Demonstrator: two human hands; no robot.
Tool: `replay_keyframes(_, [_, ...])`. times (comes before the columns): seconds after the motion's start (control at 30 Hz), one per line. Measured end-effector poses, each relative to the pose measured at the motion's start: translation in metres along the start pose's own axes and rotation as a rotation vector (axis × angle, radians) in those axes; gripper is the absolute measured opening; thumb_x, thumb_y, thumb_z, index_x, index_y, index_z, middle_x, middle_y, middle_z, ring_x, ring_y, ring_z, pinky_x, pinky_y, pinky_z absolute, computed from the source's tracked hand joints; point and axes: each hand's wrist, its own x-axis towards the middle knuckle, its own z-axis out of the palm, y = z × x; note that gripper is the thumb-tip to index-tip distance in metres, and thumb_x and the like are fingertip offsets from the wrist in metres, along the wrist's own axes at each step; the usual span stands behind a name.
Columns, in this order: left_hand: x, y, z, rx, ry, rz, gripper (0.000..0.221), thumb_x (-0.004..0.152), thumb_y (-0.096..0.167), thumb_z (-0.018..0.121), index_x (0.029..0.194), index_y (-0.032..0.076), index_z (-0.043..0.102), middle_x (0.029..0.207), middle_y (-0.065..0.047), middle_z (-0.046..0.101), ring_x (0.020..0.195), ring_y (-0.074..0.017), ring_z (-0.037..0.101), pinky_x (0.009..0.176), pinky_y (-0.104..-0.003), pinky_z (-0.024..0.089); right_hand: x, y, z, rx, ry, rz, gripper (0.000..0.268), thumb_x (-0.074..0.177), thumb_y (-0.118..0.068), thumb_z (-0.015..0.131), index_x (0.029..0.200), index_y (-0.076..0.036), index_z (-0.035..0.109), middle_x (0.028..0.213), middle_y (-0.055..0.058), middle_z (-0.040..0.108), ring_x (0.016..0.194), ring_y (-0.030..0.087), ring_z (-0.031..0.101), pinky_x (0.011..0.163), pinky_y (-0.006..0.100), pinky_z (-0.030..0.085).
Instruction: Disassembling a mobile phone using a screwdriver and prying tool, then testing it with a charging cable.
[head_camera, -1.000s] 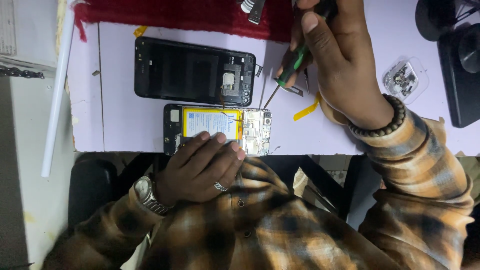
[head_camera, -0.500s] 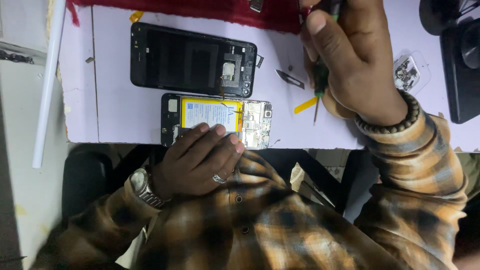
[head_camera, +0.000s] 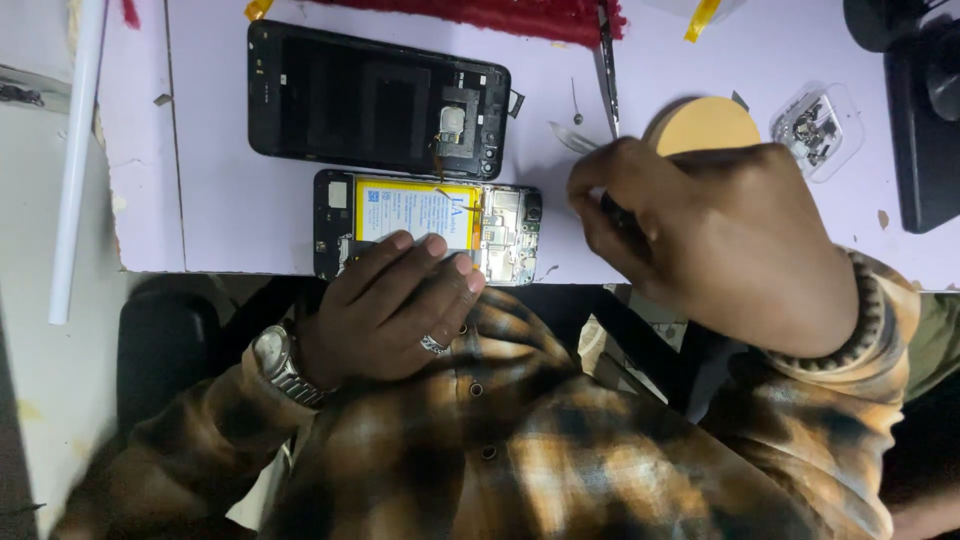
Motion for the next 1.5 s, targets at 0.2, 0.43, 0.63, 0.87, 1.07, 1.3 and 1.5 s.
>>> replay_keyframes(0.2, [-0.005, 0.001, 0.002, -0.002, 0.001, 0.006, 0.026, 0.106, 0.019, 0.091, 0.125, 0.009, 0.076, 0.128, -0.007, 0.075, 0.122, -0.0292, 0.070, 0.107, -0.045, 0.059, -0.020, -0.027, 0.004, -0.004, 0.193, -0.060, 0.017, 0.111, -0.020, 0.089, 0.105, -0.008, 0.079, 0.071, 0.000, 0.061, 0.061, 0.019, 0.062, 0.049, 0.036, 0.043])
replay_keyframes(0.43, [-0.006, 0.001, 0.002, -0.028, -0.018, 0.003, 0.023, 0.107, 0.018, 0.090, 0.124, 0.011, 0.077, 0.129, -0.007, 0.074, 0.124, -0.0298, 0.069, 0.109, -0.046, 0.057, -0.040, -0.040, 0.003, 0.282, 0.313, 0.131, 0.009, 0.108, -0.003, 0.067, 0.107, 0.004, 0.073, 0.091, 0.017, 0.075, 0.068, 0.031, 0.065, 0.065, 0.042, 0.052])
replay_keyframes(0.63, [-0.007, 0.001, 0.002, -0.040, -0.001, 0.012, 0.023, 0.107, 0.015, 0.090, 0.123, 0.007, 0.077, 0.130, -0.010, 0.073, 0.125, -0.0318, 0.067, 0.109, -0.047, 0.057, -0.034, -0.033, 0.021, 0.153, 0.227, -0.099, 0.016, 0.106, -0.007, 0.085, 0.108, -0.001, 0.070, 0.096, 0.011, 0.071, 0.078, 0.024, 0.070, 0.061, 0.037, 0.052])
replay_keyframes(0.87, [-0.006, 0.001, 0.001, -0.049, -0.024, -0.003, 0.026, 0.108, 0.017, 0.093, 0.126, 0.008, 0.076, 0.134, -0.009, 0.073, 0.129, -0.0311, 0.065, 0.112, -0.047, 0.055, -0.024, -0.025, 0.044, 0.163, 0.250, -0.177, 0.030, 0.108, -0.014, 0.085, 0.091, -0.003, 0.062, 0.085, 0.011, 0.066, 0.072, 0.029, 0.064, 0.061, 0.042, 0.051])
replay_keyframes(1.07, [-0.006, 0.000, 0.002, -0.057, -0.012, 0.001, 0.019, 0.108, 0.016, 0.088, 0.123, 0.008, 0.079, 0.132, -0.009, 0.072, 0.127, -0.0309, 0.066, 0.110, -0.047, 0.057, -0.024, -0.022, 0.048, 0.168, 0.260, -0.200, 0.047, 0.107, -0.019, 0.091, 0.082, -0.006, 0.054, 0.074, 0.007, 0.055, 0.063, 0.025, 0.052, 0.054, 0.040, 0.038])
replay_keyframes(1.3, [-0.006, 0.000, 0.002, -0.048, -0.011, -0.003, 0.023, 0.107, 0.018, 0.091, 0.123, 0.008, 0.078, 0.132, -0.008, 0.072, 0.126, -0.0300, 0.066, 0.111, -0.047, 0.057, -0.030, -0.021, 0.039, 0.291, 0.579, -0.025, 0.018, 0.113, -0.003, 0.061, 0.101, 0.010, 0.062, 0.088, 0.024, 0.075, 0.071, 0.033, 0.069, 0.059, 0.042, 0.050])
replay_keyframes(1.5, [-0.004, -0.001, 0.004, -0.032, 0.018, -0.001, 0.022, 0.105, 0.017, 0.092, 0.119, 0.009, 0.078, 0.126, -0.007, 0.074, 0.121, -0.0285, 0.071, 0.107, -0.045, 0.059, -0.070, -0.016, 0.035, 0.661, 0.737, 0.470, 0.083, 0.120, -0.067, 0.033, 0.117, 0.014, 0.056, 0.104, 0.027, 0.057, 0.073, 0.022, 0.060, 0.053, 0.027, 0.040])
